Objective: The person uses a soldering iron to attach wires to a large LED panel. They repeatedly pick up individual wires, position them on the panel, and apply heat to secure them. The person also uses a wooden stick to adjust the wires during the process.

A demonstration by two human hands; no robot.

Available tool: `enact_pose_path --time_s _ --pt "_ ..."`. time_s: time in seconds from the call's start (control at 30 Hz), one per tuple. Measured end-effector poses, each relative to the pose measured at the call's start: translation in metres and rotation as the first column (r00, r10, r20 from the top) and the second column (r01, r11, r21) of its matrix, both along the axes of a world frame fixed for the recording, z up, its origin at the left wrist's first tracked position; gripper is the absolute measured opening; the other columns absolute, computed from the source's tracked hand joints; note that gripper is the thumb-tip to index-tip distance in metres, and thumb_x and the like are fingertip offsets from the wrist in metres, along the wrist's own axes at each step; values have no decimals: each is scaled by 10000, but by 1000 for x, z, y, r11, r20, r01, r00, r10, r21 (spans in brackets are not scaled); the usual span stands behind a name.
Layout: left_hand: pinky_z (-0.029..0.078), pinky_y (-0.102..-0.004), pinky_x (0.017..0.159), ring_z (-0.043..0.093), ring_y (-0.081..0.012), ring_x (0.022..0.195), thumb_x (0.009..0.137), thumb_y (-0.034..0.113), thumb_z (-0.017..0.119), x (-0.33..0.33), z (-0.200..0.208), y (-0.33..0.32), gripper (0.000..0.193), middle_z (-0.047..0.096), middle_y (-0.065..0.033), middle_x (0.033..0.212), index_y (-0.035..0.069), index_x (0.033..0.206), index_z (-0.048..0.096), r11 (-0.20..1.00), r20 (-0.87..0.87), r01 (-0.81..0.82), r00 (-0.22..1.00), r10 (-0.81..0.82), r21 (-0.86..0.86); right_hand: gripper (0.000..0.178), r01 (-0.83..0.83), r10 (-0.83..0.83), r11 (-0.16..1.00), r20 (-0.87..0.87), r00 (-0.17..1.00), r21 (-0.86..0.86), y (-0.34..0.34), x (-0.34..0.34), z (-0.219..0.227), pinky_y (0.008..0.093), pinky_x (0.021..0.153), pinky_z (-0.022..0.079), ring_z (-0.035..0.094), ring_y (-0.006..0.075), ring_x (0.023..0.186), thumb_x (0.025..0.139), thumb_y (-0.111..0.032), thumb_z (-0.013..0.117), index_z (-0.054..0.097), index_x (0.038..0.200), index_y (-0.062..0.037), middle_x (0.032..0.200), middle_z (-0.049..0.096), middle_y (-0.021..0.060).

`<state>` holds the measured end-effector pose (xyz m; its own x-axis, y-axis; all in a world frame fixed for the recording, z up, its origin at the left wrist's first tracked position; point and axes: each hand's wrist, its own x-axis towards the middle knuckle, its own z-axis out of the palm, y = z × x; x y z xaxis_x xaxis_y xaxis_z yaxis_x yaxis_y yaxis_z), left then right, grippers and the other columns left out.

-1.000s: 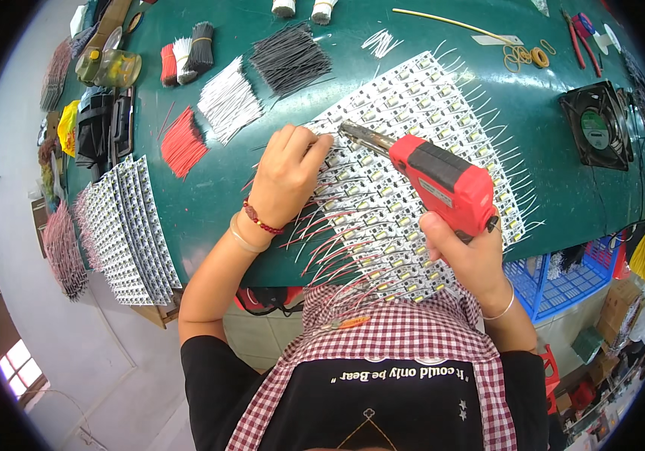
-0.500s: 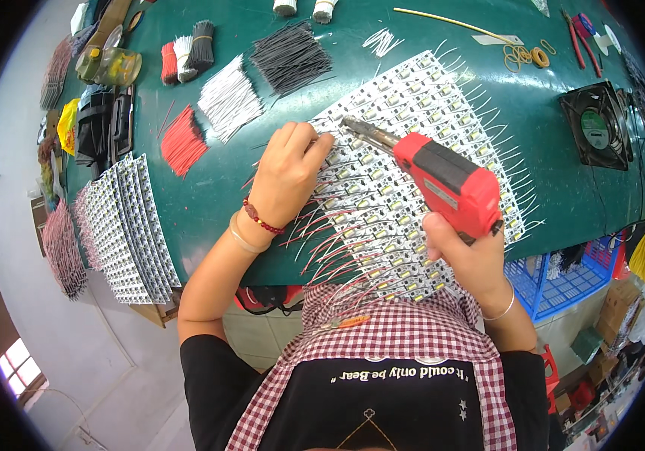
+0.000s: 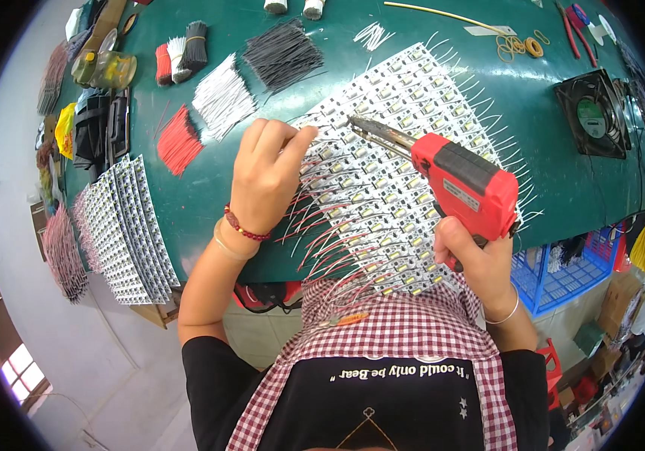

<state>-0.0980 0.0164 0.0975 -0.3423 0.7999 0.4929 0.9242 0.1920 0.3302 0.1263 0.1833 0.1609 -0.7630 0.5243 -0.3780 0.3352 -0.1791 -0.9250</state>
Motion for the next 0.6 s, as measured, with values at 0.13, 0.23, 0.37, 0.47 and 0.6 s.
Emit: enact_pose_path --time_s 0.13,0.23,0.37,0.47,0.6 --pt "451 -350 662 532 -249 735 683 -51 595 15 -12 3 298 503 -92 794 6 969 651 999 74 31 997 -31 9 189 -34 34 998 5 999 -55 3 7 -2 243 495 451 570 102 543 936 -128 578 600 805 6 655 603 44" --pt "449 -346 672 526 -251 743 701 -27 591 18 -23 3 273 480 -99 800 -2 968 638 999 95 45 995 -43 -18 172 -55 56 997 18 998 -60 2 10 -8 244 496 454 568 100 545 940 -118 571 596 825 7 655 595 40" --pt "439 -347 682 509 -250 754 741 17 578 22 -27 4 230 450 -105 811 -14 966 612 999 102 40 994 -36 -31 98 -55 56 997 21 998 -51 2 10 -9 243 501 466 565 94 547 927 -84 584 590 913 13 674 594 36" --pt "441 -348 686 513 -250 759 743 18 576 23 -27 4 226 452 -107 817 -17 963 612 998 107 32 994 -27 -48 118 -40 41 998 31 999 -38 0 9 -9 237 500 471 561 85 545 908 -57 605 582 995 20 691 594 32" --pt "444 -344 696 518 -250 771 743 22 574 23 -22 6 218 458 -108 829 -23 953 611 996 92 27 996 -19 -82 196 -60 62 998 78 995 -19 0 7 -9 226 493 466 555 74 545 892 -41 624 576 1070 26 700 593 25"
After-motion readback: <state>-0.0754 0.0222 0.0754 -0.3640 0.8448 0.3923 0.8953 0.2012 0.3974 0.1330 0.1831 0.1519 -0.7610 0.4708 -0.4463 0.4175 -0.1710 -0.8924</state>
